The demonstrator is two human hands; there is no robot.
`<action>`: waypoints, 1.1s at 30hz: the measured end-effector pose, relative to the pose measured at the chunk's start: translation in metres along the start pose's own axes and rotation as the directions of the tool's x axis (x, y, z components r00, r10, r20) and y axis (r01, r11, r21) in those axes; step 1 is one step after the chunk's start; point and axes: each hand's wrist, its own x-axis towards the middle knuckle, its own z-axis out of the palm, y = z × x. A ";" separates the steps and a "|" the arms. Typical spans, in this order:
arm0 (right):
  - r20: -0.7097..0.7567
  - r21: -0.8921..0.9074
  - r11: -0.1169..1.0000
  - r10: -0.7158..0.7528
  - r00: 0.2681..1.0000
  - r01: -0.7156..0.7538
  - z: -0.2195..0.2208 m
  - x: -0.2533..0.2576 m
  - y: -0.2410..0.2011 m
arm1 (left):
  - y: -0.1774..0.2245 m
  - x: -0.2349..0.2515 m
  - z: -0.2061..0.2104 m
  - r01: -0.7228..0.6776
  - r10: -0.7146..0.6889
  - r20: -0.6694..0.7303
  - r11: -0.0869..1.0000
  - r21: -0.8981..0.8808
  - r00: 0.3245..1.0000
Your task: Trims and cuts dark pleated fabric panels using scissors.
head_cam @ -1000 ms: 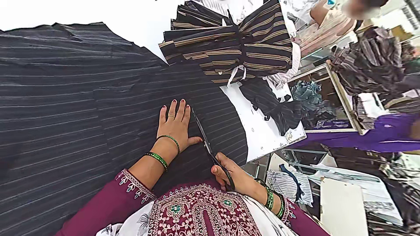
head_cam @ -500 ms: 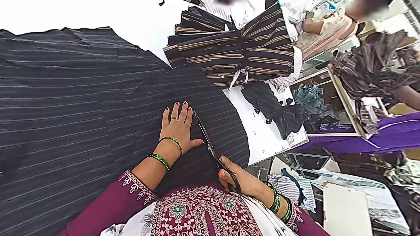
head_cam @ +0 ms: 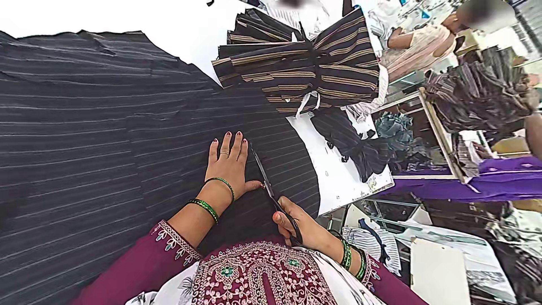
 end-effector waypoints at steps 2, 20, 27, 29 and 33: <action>0.012 -0.013 1.000 -0.003 1.000 0.003 -0.001 0.001 0.001 | 0.000 0.000 0.000 0.001 -0.001 0.004 1.000 0.004 1.000; 0.041 -0.011 1.000 0.016 0.999 -0.015 -0.011 0.018 -0.021 | -0.001 0.000 0.000 -0.003 0.004 0.002 1.000 -0.016 1.000; 0.027 -0.008 1.000 0.014 1.000 -0.014 -0.013 0.020 -0.026 | -0.001 0.002 0.001 0.000 0.000 -0.005 1.000 -0.010 1.000; 0.047 -0.033 0.999 0.023 0.999 -0.021 -0.015 0.023 -0.030 | -0.001 0.001 0.000 0.004 -0.004 0.001 1.000 -0.007 1.000; 0.033 -0.030 1.000 0.003 0.999 -0.002 -0.017 0.030 -0.036 | -0.002 0.002 -0.002 0.009 -0.009 -0.020 1.000 -0.010 1.000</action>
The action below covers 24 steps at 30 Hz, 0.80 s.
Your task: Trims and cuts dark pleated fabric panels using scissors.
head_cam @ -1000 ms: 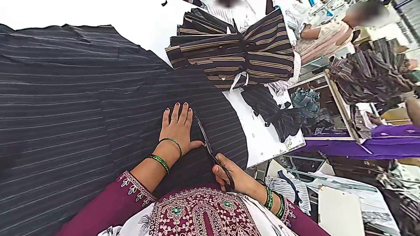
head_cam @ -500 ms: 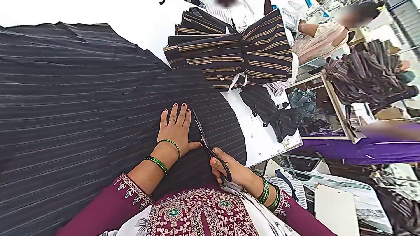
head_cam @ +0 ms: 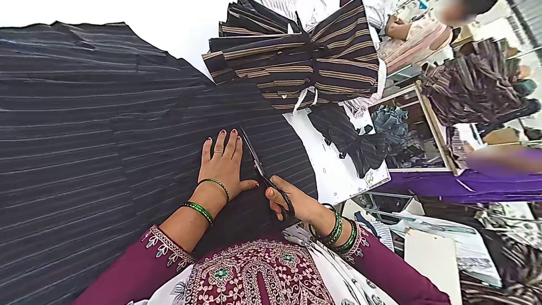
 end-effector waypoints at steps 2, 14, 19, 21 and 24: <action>-0.014 0.004 1.000 0.002 1.000 -0.002 0.000 0.000 -0.001 | -0.003 0.001 0.002 -0.004 0.003 -0.070 1.000 -0.023 0.998; -0.016 0.011 1.000 0.007 1.000 -0.007 -0.003 0.008 -0.011 | -0.005 0.004 0.000 0.040 -0.042 -0.057 0.999 -0.030 0.997; 0.002 -0.039 0.999 0.033 0.999 -0.033 -0.007 0.013 -0.018 | -0.006 0.004 0.003 0.024 -0.030 -0.096 0.997 -0.069 0.995; -0.017 -0.014 1.000 0.022 1.000 -0.022 -0.006 0.015 -0.019 | -0.006 0.004 0.004 0.022 -0.028 -0.105 0.998 -0.064 0.994; -0.031 0.022 1.000 0.003 1.000 -0.003 -0.005 0.014 -0.018 | -0.006 0.005 0.005 0.023 -0.029 -0.111 0.998 -0.059 0.993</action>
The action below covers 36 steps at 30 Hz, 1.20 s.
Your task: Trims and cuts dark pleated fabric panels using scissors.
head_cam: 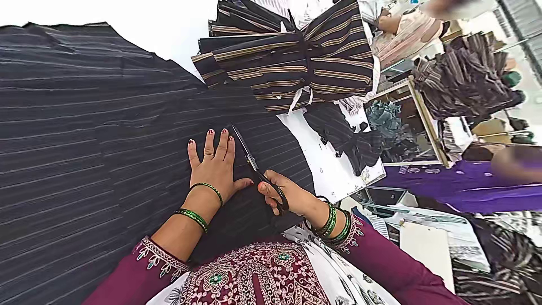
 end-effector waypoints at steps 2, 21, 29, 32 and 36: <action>0.013 -0.011 1.000 0.008 1.000 -0.008 -0.002 0.000 -0.001 | 0.000 -0.001 -0.001 0.001 -0.001 0.002 1.000 0.005 1.000; -0.307 0.104 0.956 -0.231 0.923 0.273 -0.021 -0.017 0.035 | 0.003 -0.001 -0.003 0.037 -0.039 0.024 0.997 0.068 0.999; -0.717 -0.276 0.950 -0.104 0.689 -0.144 -0.089 -0.054 0.096 | 0.003 0.001 0.001 0.065 -0.061 -0.031 0.988 0.139 0.998; -0.773 -0.315 0.909 -0.080 0.629 -0.272 -0.105 -0.055 0.096 | 0.001 0.003 0.004 0.065 -0.054 -0.082 0.988 0.141 0.995; -0.793 -0.336 0.909 -0.130 0.596 -0.249 -0.108 -0.049 0.099 | -0.003 0.006 0.009 0.050 -0.029 -0.148 0.988 0.145 0.989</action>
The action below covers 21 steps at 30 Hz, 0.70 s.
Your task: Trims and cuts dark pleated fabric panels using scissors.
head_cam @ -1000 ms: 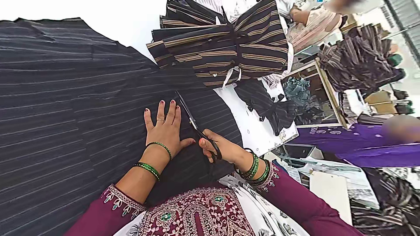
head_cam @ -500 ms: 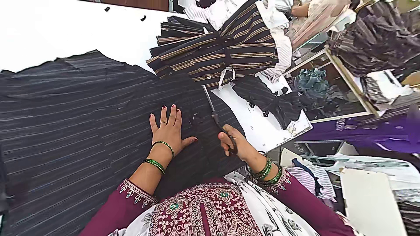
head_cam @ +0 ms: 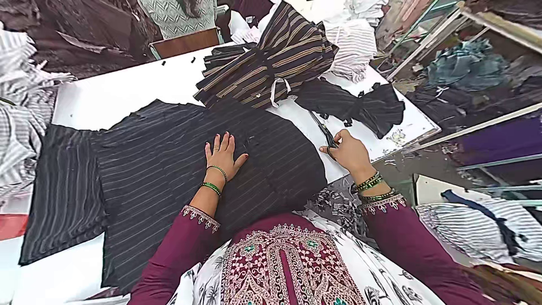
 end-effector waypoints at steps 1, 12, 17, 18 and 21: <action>-0.015 0.013 1.000 -0.011 1.000 0.011 0.002 0.002 0.000 | 0.000 0.001 0.001 -0.003 0.003 -0.008 1.000 0.009 1.000; -0.031 0.065 0.978 -0.198 0.980 0.200 0.001 0.032 0.006 | -0.006 -0.005 0.020 -0.304 0.243 -0.454 0.950 -0.065 0.857; -0.061 0.116 0.952 -0.277 0.959 0.283 0.007 0.034 0.012 | 0.035 -0.013 -0.005 0.035 -0.045 -0.200 0.998 -0.051 0.979; -0.079 0.139 0.942 -0.295 0.952 0.304 0.010 0.027 0.011 | 0.044 -0.015 -0.010 0.076 -0.084 -0.172 0.996 -0.050 0.981; -0.083 0.137 0.942 -0.299 0.951 0.308 0.014 0.021 0.013 | 0.064 -0.010 -0.006 0.047 -0.048 -0.232 0.999 -0.010 0.971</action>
